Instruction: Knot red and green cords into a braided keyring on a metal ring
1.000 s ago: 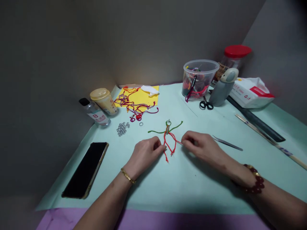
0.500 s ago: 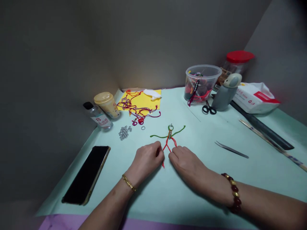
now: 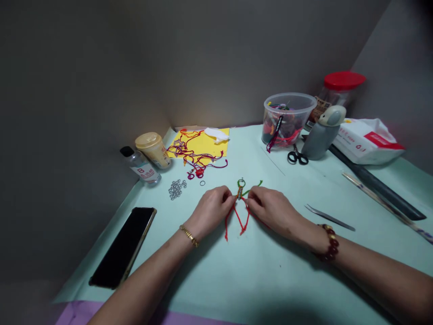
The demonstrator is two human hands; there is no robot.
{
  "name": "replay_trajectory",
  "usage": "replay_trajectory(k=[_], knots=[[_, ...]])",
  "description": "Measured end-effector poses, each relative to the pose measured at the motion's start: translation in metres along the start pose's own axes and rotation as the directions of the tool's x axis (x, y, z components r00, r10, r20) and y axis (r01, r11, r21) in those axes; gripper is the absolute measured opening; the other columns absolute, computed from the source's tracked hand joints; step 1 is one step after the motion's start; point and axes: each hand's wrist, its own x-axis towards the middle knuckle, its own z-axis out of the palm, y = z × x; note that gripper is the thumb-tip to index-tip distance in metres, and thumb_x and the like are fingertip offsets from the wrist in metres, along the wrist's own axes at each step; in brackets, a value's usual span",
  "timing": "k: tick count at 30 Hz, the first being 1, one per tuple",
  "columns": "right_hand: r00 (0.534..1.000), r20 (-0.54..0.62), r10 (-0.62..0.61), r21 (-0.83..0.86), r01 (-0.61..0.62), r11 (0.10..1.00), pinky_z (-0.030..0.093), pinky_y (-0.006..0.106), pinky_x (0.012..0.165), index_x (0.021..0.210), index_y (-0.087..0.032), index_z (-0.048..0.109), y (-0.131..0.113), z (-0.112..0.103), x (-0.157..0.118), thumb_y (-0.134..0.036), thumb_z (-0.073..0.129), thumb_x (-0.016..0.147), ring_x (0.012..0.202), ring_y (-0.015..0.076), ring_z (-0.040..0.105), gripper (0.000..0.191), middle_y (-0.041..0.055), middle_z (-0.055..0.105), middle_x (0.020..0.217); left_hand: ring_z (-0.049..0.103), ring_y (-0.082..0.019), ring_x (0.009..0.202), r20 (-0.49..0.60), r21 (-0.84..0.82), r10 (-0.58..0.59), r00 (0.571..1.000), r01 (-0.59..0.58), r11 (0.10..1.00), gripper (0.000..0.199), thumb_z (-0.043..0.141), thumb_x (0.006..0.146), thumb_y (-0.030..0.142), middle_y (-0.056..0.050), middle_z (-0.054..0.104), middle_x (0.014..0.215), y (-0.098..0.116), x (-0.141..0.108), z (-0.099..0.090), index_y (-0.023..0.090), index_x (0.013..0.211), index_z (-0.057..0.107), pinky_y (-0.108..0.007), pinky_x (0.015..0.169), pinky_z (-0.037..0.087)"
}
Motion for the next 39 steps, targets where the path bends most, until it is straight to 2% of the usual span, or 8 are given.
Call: replay_trajectory(k=[7, 13, 22, 25, 29, 33, 36, 39], knots=[[1.000, 0.008, 0.025, -0.032, -0.024, 0.999, 0.024, 0.026, 0.057, 0.071, -0.020, 0.049, 0.009, 0.018, 0.013, -0.022, 0.046, 0.087, 0.061, 0.0135, 0.046, 0.016, 0.0008, 0.061, 0.069, 0.054, -0.014, 0.061, 0.010, 0.011, -0.097, 0.995, 0.097, 0.995, 0.024, 0.047, 0.088, 0.029, -0.003, 0.065, 0.068, 0.000, 0.014, 0.017, 0.018, 0.072, 0.061, -0.025, 0.057, 0.031], [0.999, 0.020, 0.047, 0.007, -0.047, 0.999, 0.024, 0.026, 0.056, 0.069, -0.020, 0.050, 0.011, 0.015, 0.014, -0.024, 0.045, 0.087, 0.060, 0.0130, 0.048, 0.019, 0.0012, 0.062, 0.067, 0.051, -0.014, 0.058, 0.018, -0.023, -0.125, 0.992, 0.125, 0.992, 0.027, 0.047, 0.086, 0.029, -0.002, 0.064, 0.064, -0.003, 0.016, 0.017, 0.018, 0.066, 0.061, -0.026, 0.056, 0.029], [0.997, 0.012, 0.071, -0.006, -0.071, 0.997, 0.026, 0.026, 0.056, 0.067, -0.020, 0.050, 0.011, 0.019, 0.015, -0.020, 0.048, 0.083, 0.058, 0.0124, 0.046, 0.016, -0.0009, 0.058, 0.063, 0.048, -0.015, 0.056, -0.008, 0.108, -0.150, 0.989, 0.150, 0.983, 0.023, 0.047, 0.083, 0.028, -0.003, 0.062, 0.062, 0.002, 0.011, 0.020, 0.019, 0.066, 0.060, -0.027, 0.053, 0.024], [0.998, 0.029, 0.059, 0.073, -0.061, 0.995, 0.027, 0.026, 0.057, 0.065, -0.020, 0.048, 0.013, 0.012, 0.014, -0.021, 0.044, 0.085, 0.058, 0.0126, 0.045, 0.020, -0.0015, 0.056, 0.061, 0.049, -0.015, 0.057, -0.007, 0.118, -0.139, 0.990, 0.139, 0.983, 0.023, 0.047, 0.083, 0.028, -0.003, 0.062, 0.063, 0.000, 0.008, 0.017, 0.019, 0.067, 0.060, -0.027, 0.053, 0.025], [0.996, 0.077, 0.040, 0.201, -0.055, 0.978, 0.030, 0.025, 0.056, 0.065, -0.020, 0.049, 0.017, 0.001, 0.008, -0.024, 0.041, 0.087, 0.059, 0.0129, 0.045, 0.024, -0.0025, 0.053, 0.061, 0.051, -0.015, 0.059, 0.004, 0.017, -0.097, 0.995, 0.097, 0.995, 0.026, 0.046, 0.088, 0.032, -0.001, 0.063, 0.066, -0.006, 0.003, 0.012, 0.019, 0.071, 0.060, -0.026, 0.054, 0.028], [0.998, 0.050, 0.037, 0.174, -0.045, 0.984, 0.032, 0.025, 0.057, 0.073, -0.020, 0.055, 0.017, 0.000, 0.000, -0.021, 0.044, 0.085, 0.059, 0.0130, 0.047, 0.016, -0.0025, 0.056, 0.064, 0.055, -0.015, 0.065, 0.044, -0.076, -0.077, 0.996, 0.080, 0.994, 0.019, 0.047, 0.088, 0.030, 0.000, 0.065, 0.072, -0.010, 0.000, 0.007, 0.020, 0.080, 0.061, -0.025, 0.057, 0.033], [0.997, 0.060, -0.043, 0.156, 0.033, 0.987, 0.032, 0.025, 0.059, 0.075, -0.020, 0.056, 0.016, 0.003, -0.001, -0.018, 0.045, 0.085, 0.061, 0.0128, 0.049, 0.014, -0.0021, 0.059, 0.067, 0.054, -0.015, 0.067, 0.056, -0.067, -0.040, 0.998, 0.043, 0.997, 0.011, 0.050, 0.086, 0.025, 0.001, 0.063, 0.073, -0.010, -0.001, 0.005, 0.021, 0.084, 0.060, -0.024, 0.058, 0.034], [0.997, 0.063, -0.048, 0.164, 0.037, 0.986, 0.033, 0.025, 0.059, 0.075, -0.020, 0.056, 0.017, 0.005, -0.001, -0.017, 0.045, 0.086, 0.062, 0.0129, 0.050, 0.015, -0.0018, 0.060, 0.068, 0.055, -0.015, 0.071, 0.040, -0.051, 0.030, 0.999, -0.028, 0.998, 0.011, 0.050, 0.086, 0.022, 0.001, 0.063, 0.078, -0.007, -0.003, 0.005, 0.022, 0.089, 0.060, -0.024, 0.062, 0.037]])
